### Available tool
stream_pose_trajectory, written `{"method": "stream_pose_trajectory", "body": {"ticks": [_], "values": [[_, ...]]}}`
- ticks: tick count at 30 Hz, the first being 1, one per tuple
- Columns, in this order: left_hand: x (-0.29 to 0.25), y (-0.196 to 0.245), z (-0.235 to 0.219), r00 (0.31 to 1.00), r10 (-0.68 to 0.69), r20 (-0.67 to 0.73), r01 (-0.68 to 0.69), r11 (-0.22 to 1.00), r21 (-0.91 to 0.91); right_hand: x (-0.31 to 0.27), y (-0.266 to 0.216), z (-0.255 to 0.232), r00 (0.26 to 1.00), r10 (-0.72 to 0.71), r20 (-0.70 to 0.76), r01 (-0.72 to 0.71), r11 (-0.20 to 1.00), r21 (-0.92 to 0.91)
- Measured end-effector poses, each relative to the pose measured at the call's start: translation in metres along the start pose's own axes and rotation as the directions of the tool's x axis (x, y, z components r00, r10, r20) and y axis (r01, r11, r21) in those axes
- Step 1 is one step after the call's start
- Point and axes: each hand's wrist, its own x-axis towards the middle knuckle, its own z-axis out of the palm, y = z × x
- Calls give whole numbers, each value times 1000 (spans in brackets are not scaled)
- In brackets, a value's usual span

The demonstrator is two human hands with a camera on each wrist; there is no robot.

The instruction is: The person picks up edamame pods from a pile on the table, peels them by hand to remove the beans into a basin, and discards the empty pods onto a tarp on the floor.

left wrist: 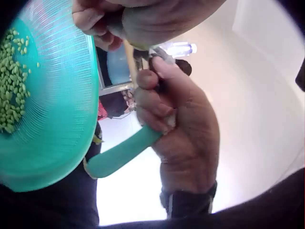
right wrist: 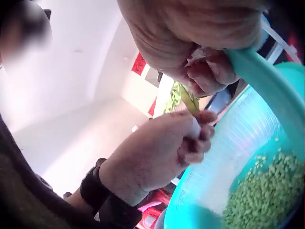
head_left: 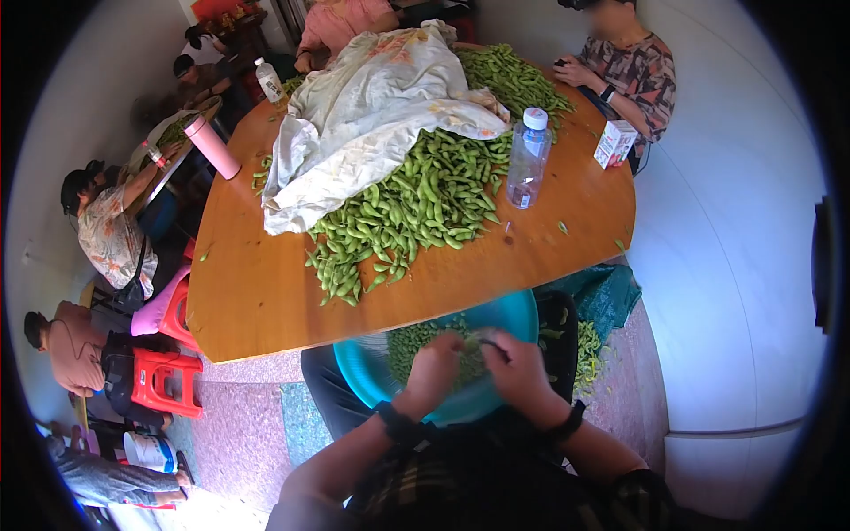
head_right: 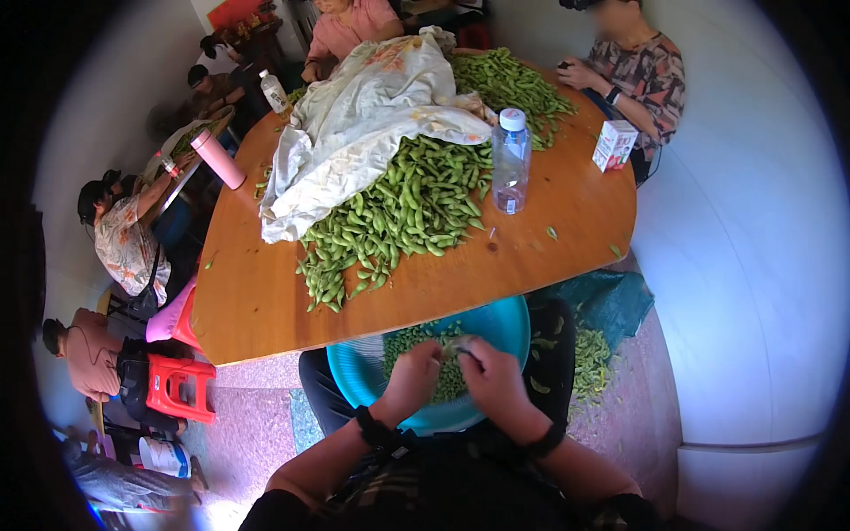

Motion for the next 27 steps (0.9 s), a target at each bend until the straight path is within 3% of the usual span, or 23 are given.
{"method": "stream_pose_trajectory", "body": {"ticks": [1, 2, 4, 5, 7, 9, 11, 13, 14, 18, 19, 20, 21, 22, 23, 25, 27], "values": [[1, 0, -3, 989, 112, 92, -128, 974, 188, 0, 4, -11, 997, 76, -7, -76, 994, -73], [-2, 4, -7, 990, 114, 87, -129, 973, 192, 0, 12, -27, 989, 149, -22, -150, 978, -146], [-8, 38, -29, 893, 444, -71, -340, 770, 540, 2, 33, -60, 984, 28, -174, -61, 981, -187], [-5, 40, -38, 892, 446, -73, -339, 768, 543, -4, 57, -81, 975, 84, -206, -163, 899, -407], [5, 40, -62, 891, 339, -301, -127, 824, 552, -7, 64, -102, 957, 130, -260, -214, 920, -328], [26, 46, -88, 835, 355, -420, -2, 766, 643, -13, 77, -113, 950, 169, -264, -251, 915, -317], [42, 33, -98, 812, 376, -446, 38, 729, 683, -11, 65, -103, 947, 199, -252, -279, 898, -340], [52, 18, -101, 856, 244, -456, 112, 773, 624, -7, 48, -82, 973, 214, -81, -227, 950, -215], [53, 18, -101, 853, 257, -455, 108, 766, 634, -3, 35, -72, 974, 210, -85, -224, 951, -214], [36, 36, -91, 907, 153, -392, 120, 799, 590, 23, -12, -37, 982, 36, 186, -43, 998, 36], [29, 41, -85, 934, 61, -351, 70, 934, 350, 29, -21, -30, 983, 47, 177, -54, 998, 35], [23, 45, -78, 958, -18, -285, 42, 996, 79, 36, -30, -25, 954, 116, 275, -161, 976, 145], [19, 49, -73, 961, -14, -276, 36, 996, 77, 41, -36, -20, 912, 165, 376, -269, 932, 243], [15, 53, -69, 977, -79, -199, 35, 975, -218, 43, -38, -16, 915, 168, 368, -269, 932, 243], [13, 54, -65, 987, -122, -104, 55, 869, -493, 46, -38, -10, 896, 146, 419, -291, 906, 306], [8, 50, -62, 989, -104, -101, 33, 839, -543, 46, -36, -6, 876, 119, 467, -315, 874, 369], [4, 48, -62, 984, -172, -51, 108, 796, -596, 44, -34, -4, 882, 103, 461, -295, 881, 369]]}}
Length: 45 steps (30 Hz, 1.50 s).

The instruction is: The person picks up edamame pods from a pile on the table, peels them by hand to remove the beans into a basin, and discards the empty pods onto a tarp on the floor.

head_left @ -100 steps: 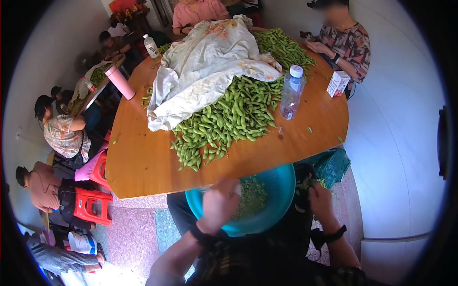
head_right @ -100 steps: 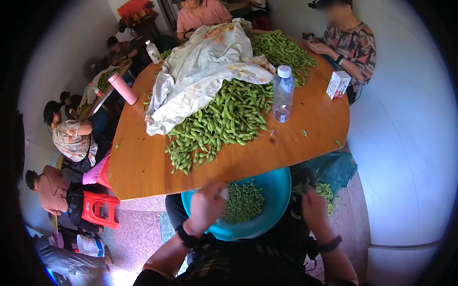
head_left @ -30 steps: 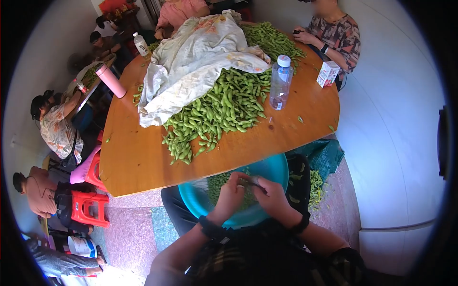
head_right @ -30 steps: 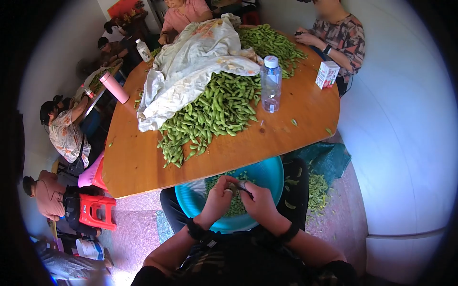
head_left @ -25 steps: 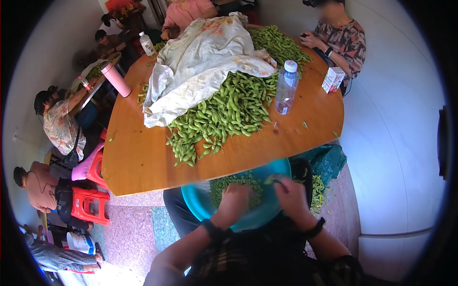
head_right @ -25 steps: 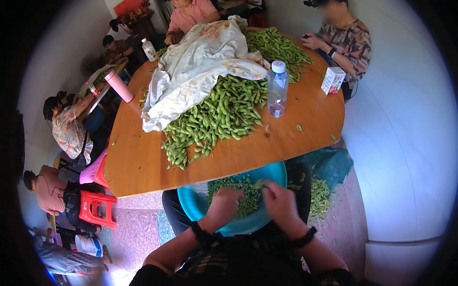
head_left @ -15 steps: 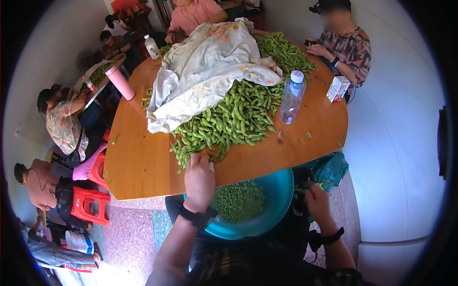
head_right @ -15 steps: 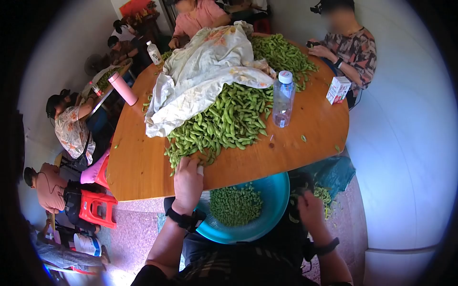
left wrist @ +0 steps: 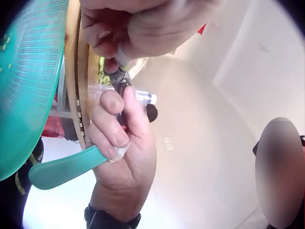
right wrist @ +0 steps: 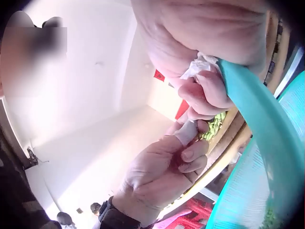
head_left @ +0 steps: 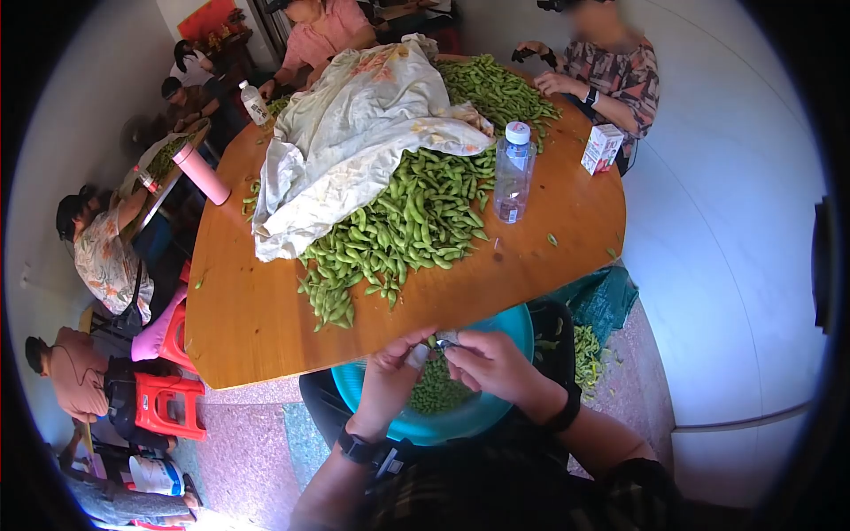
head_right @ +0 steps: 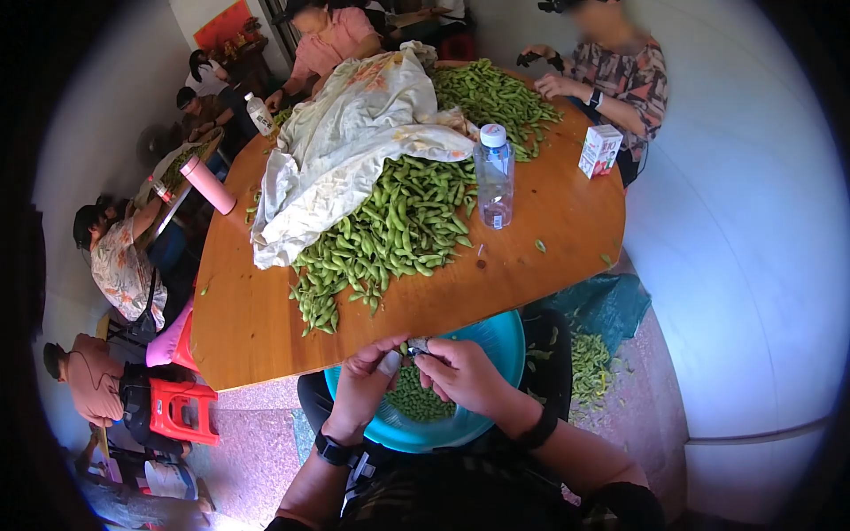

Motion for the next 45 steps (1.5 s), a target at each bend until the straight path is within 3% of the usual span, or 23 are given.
{"method": "stream_pose_trajectory", "body": {"ticks": [10, 16, 18, 19, 21, 25, 27, 28, 30, 31, 33, 36, 38, 43, 44, 45], "values": [[-6, -15, 3, 995, -58, 86, 76, 972, -221, -15, 8, 0, 995, 90, -33, -89, 995, 55], [-7, -15, -1, 971, -189, 145, 224, 931, -288, -19, 18, 5, 992, 105, -64, -91, 975, 202], [-6, -16, -7, 930, -283, 236, 356, 856, -374, -20, 15, 2, 985, 171, -1, -164, 948, 273], [-5, -21, -12, 929, -285, 238, 358, 855, -375, -20, 13, 1, 985, 174, -3, -166, 947, 274], [-2, -27, -18, 869, -289, 403, 474, 723, -504, -20, 9, -3, 967, 245, 75, -256, 912, 322], [-2, -16, -10, 856, -387, 342, 516, 668, -536, -15, 14, -2, 960, 276, 40, -273, 904, 329], [-2, -18, -4, 930, -258, 264, 340, 877, -341, -13, 19, 1, 974, 226, 1, -219, 942, 255], [-3, -17, 1, 929, -260, 263, 342, 875, -342, -12, 23, 2, 973, 229, 2, -222, 941, 255], [-7, -13, 13, 997, -57, 61, 55, 998, 34, -9, 29, 3, 984, 165, -65, -149, 969, 198], [-6, -18, 15, 991, 124, 41, -130, 975, 180, -8, 33, 5, 983, 173, -60, -157, 967, 202], [-5, -11, 14, 991, 113, 73, -128, 959, 253, -4, 38, 6, 988, -58, -143, 44, 994, -95], [0, -17, 6, 982, 132, 135, -170, 931, 324, -3, 44, 5, 978, -128, -166, 87, 969, -233], [2, -21, -2, 944, 244, 222, -326, 786, 525, -3, 48, 6, 971, -165, -172, 115, 956, -268], [-2, -35, 11, 932, 316, 180, -362, 762, 537, -10, 44, 4, 947, -258, -190, 151, 883, -444], [-2, -37, 12, 935, 314, 164, -351, 753, 556, -17, 45, 0, 928, -277, -251, 126, 864, -488], [0, -30, 12, 822, 500, 271, -538, 527, 658, -23, 46, -9, 903, -300, -307, 99, 842, -531]]}}
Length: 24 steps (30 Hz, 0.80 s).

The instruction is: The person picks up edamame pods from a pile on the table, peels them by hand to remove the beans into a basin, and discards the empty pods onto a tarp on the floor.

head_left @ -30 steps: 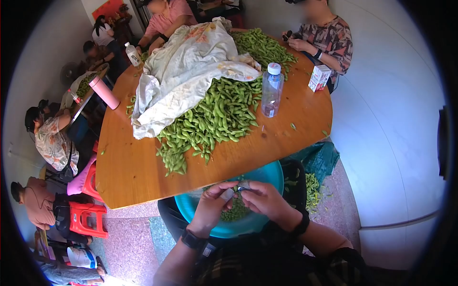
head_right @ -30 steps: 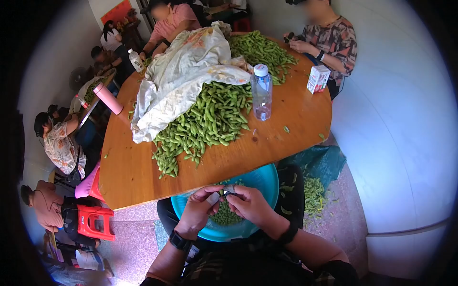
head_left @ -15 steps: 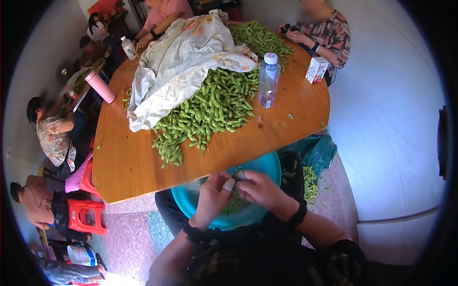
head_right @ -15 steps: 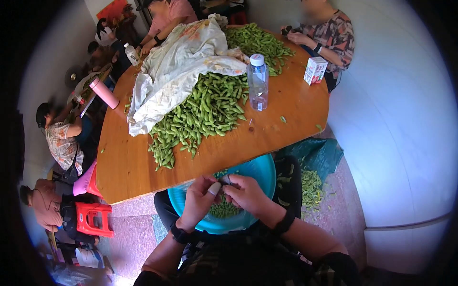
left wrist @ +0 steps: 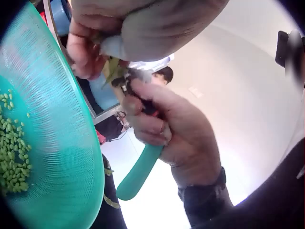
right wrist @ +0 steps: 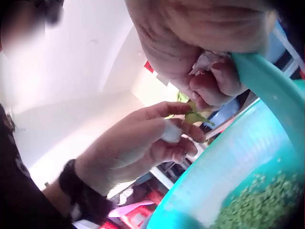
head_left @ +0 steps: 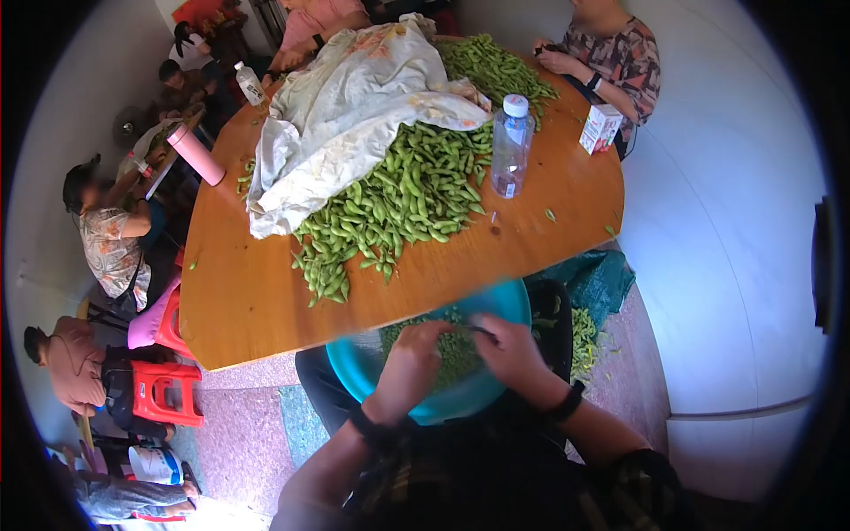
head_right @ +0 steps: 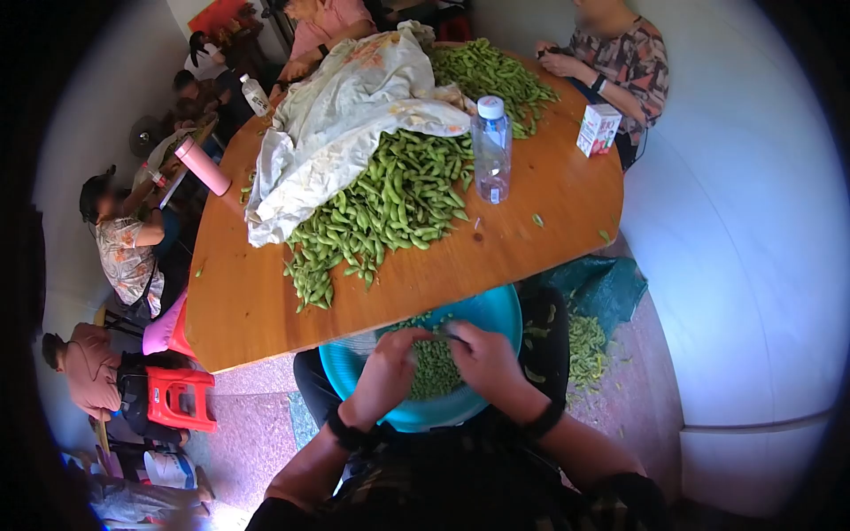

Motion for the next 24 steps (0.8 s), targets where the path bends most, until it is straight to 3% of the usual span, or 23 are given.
{"method": "stream_pose_trajectory", "body": {"ticks": [2, 3, 4, 6, 8, 10, 14, 17, 19, 20, 21, 22, 23, 24], "values": [[7, 12, -19, 1000, -10, -25, 12, 997, 72, -9, 21, -30, 993, 92, -68, -102, 983, -151], [9, 16, -27, 999, -25, -45, 31, 990, 136, -13, 35, -46, 987, 57, -149, -92, 967, -238], [14, 15, -35, 983, -159, -92, 172, 975, 142, -18, 40, -64, 971, 145, -189, -195, 939, -284], [34, 8, -50, 960, -230, -157, 254, 954, 158, -33, 76, -96, 967, 134, -215, -239, 765, -598], [56, -5, -58, 931, -290, -220, 328, 930, 167, -42, 79, -113, 959, 135, -250, -262, 761, -594], [71, -31, -51, 922, -241, -303, 342, 872, 350, -45, 77, -116, 949, 138, -284, -286, 755, -589], [77, -53, -43, 925, -284, -253, 367, 839, 401, -39, 64, -100, 965, 127, -230, -234, 814, -532], [75, -50, -45, 919, -209, -335, 315, 899, 304, -22, 31, -74, 979, 139, -150, -192, 877, -441], [73, -30, -50, 910, -154, -385, 267, 927, 262, -8, 15, -57, 997, 15, -70, -25, 990, -140], [66, -23, -49, 921, -221, -320, 263, 960, 94, 1, 1, -51, 999, 44, 0, -44, 998, -54], [60, -13, -46, 925, -220, -311, 260, 961, 94, 9, -15, -45, 995, 67, 72, -69, 997, 32], [54, -2, -40, 880, -430, -199, 379, 891, -248, 17, -30, -36, 990, 81, 113, -96, 986, 139], [48, 5, -37, 813, -582, -22, 480, 691, -541, 23, -41, -28, 984, 88, 155, -124, 962, 243], [43, 5, -36, 820, -572, 23, 478, 662, -577, 29, -46, -21, 985, 90, 149, -125, 961, 246]]}}
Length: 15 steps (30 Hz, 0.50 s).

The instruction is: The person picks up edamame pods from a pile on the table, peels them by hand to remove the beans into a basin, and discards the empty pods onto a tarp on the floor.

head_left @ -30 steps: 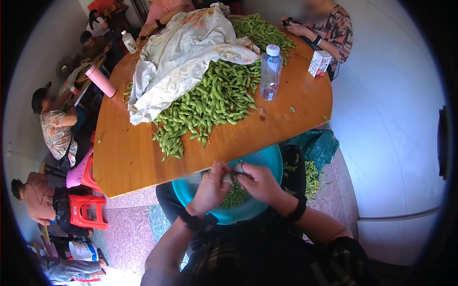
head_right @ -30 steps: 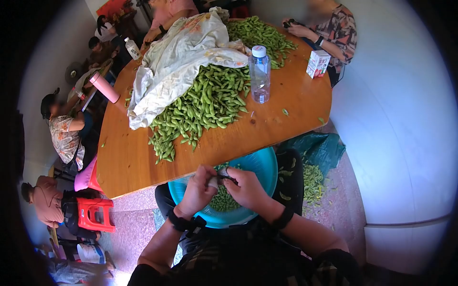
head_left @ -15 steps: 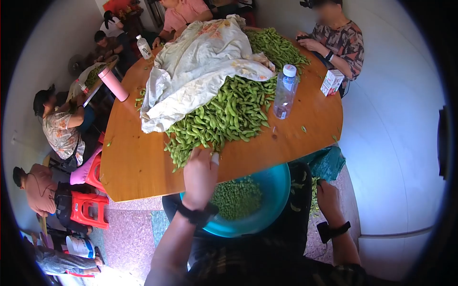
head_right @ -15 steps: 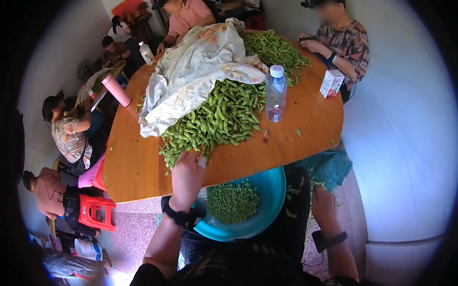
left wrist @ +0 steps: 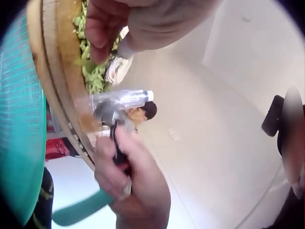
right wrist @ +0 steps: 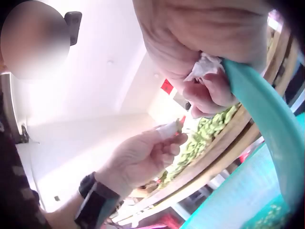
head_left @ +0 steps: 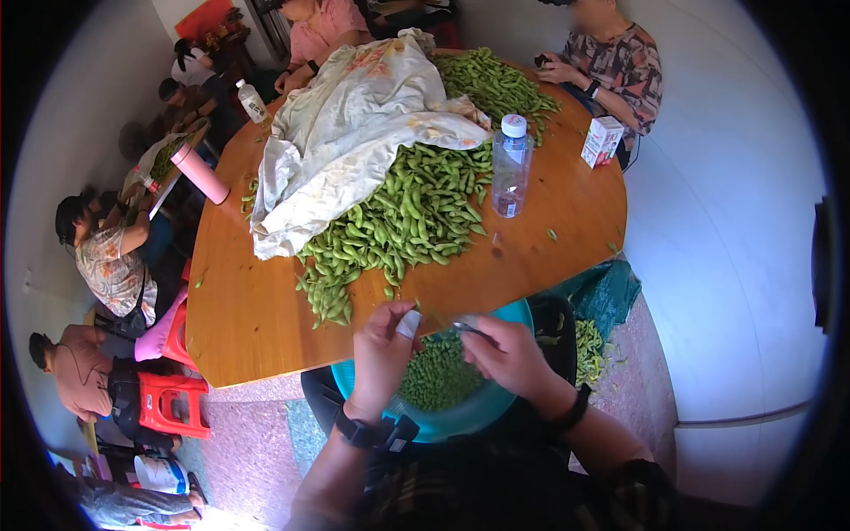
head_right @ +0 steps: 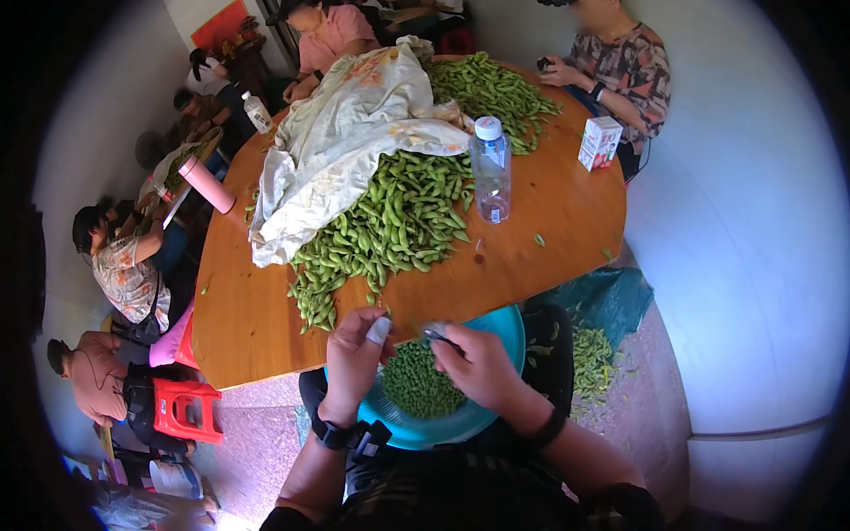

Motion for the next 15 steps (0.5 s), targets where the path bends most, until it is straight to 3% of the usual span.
{"method": "stream_pose_trajectory", "body": {"ticks": [2, 4, 11, 13, 15], "values": [[-7, -9, 2, 1000, 4, 1, -4, 999, -46, 10, -2, 12, 994, 50, 99, -67, 983, 169], [-13, -16, 5, 1000, 3, 4, -2, 988, -155, 13, -1, 20, 991, 58, 117, -78, 980, 181], [-30, -20, 14, 998, 56, -9, -57, 964, -258, 3, -1, 22, 983, 99, 156, -123, 981, 150], [-32, -25, 15, 982, 190, -6, -190, 982, 12, 0, -2, 21, 984, 90, 152, -111, 985, 135], [-35, -25, 16, 979, 205, -8, -204, 978, 51, -3, -2, 21, 986, 79, 149, -97, 988, 122]]}}
